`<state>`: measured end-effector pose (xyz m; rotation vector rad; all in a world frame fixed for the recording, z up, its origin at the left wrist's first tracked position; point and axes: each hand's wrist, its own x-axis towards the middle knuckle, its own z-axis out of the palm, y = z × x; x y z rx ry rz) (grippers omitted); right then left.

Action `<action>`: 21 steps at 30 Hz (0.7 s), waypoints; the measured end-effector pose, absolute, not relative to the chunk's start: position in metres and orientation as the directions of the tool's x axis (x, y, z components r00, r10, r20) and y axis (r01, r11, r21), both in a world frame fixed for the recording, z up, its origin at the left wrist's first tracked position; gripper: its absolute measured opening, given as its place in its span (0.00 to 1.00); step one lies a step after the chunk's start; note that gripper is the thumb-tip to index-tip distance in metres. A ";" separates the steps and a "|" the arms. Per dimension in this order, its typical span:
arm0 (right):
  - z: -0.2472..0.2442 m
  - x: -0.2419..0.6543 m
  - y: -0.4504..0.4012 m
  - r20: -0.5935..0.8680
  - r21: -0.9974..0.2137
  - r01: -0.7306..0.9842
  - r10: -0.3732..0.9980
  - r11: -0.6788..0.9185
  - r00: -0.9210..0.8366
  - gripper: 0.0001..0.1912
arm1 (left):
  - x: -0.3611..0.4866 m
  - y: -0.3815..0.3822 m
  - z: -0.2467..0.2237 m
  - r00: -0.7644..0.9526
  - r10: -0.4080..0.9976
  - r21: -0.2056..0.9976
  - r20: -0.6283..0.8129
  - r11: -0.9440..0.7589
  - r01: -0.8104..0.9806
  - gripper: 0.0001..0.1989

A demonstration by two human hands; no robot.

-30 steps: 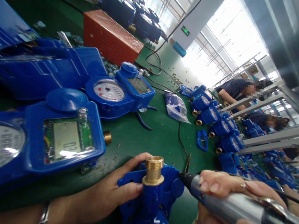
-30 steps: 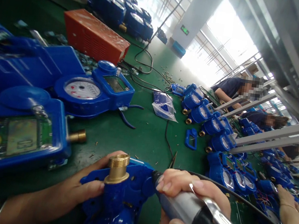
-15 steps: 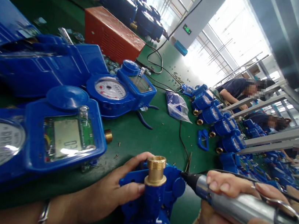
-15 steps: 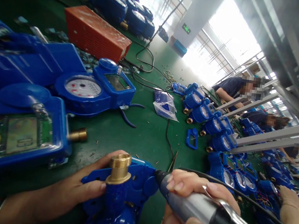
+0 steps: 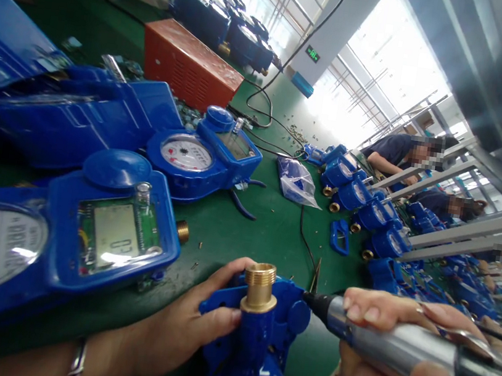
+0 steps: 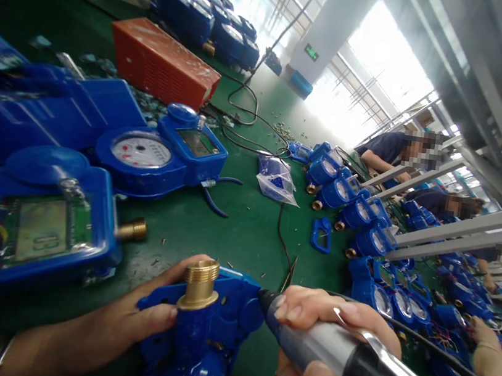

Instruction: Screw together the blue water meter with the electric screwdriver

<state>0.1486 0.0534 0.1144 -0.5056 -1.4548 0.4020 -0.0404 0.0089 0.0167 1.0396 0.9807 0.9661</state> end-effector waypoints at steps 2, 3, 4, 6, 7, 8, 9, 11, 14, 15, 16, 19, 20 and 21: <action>0.112 0.149 0.050 0.830 -0.555 0.046 0.550 0.830 0.095 0.14 | -0.040 0.009 0.016 0.262 0.949 0.963 -0.175 0.220 -0.155 0.34; 0.112 0.147 0.049 0.827 -0.559 0.056 0.551 0.827 0.109 0.14 | -0.040 0.010 0.016 0.259 0.950 0.964 -0.174 0.218 -0.153 0.34; 0.112 0.145 0.048 0.824 -0.563 0.067 0.553 0.824 0.123 0.14 | -0.040 0.010 0.016 0.257 0.951 0.966 -0.173 0.215 -0.146 0.34; 0.114 0.141 0.047 0.817 -0.573 0.076 0.563 0.816 0.122 0.15 | -0.041 0.011 0.016 0.273 0.947 0.970 -0.167 0.207 -0.125 0.34; 0.115 0.140 0.047 0.816 -0.576 0.070 0.569 0.814 0.100 0.15 | -0.041 0.012 0.016 0.281 0.945 0.973 -0.164 0.203 -0.113 0.34; 0.115 0.140 0.048 0.819 -0.574 0.055 0.570 0.817 0.068 0.16 | -0.041 0.012 0.016 0.280 0.946 0.975 -0.163 0.198 -0.103 0.34; 0.115 0.141 0.049 0.822 -0.570 0.037 0.569 0.821 0.033 0.16 | -0.040 0.012 0.016 0.271 0.949 0.976 -0.162 0.195 -0.099 0.34; 0.114 0.146 0.049 0.829 -0.558 0.019 0.559 0.829 -0.016 0.15 | -0.039 0.011 0.016 0.233 0.959 0.976 -0.160 0.189 -0.109 0.34; 0.110 0.152 0.049 0.842 -0.538 0.059 0.539 0.841 -0.001 0.15 | -0.039 0.010 0.016 0.209 0.964 0.972 -0.166 0.195 -0.127 0.34; 0.109 0.153 0.048 0.848 -0.530 0.076 0.530 0.845 0.014 0.15 | -0.039 0.010 0.015 0.223 0.960 0.971 -0.169 0.202 -0.130 0.34; 0.108 0.153 0.048 0.853 -0.521 0.087 0.521 0.849 0.028 0.15 | -0.040 0.010 0.015 0.243 0.955 0.969 -0.172 0.209 -0.132 0.35; 0.107 0.148 0.047 0.858 -0.513 0.094 0.508 0.853 0.076 0.15 | -0.041 0.012 0.013 0.279 0.945 0.970 -0.171 0.211 -0.123 0.35; 0.109 0.145 0.048 0.858 -0.512 0.087 0.505 0.855 0.092 0.15 | -0.041 0.012 0.013 0.270 0.948 0.971 -0.170 0.209 -0.120 0.35; 0.111 0.143 0.049 0.855 -0.516 0.077 0.509 0.853 0.097 0.14 | -0.040 0.012 0.013 0.257 0.951 0.970 -0.172 0.208 -0.122 0.34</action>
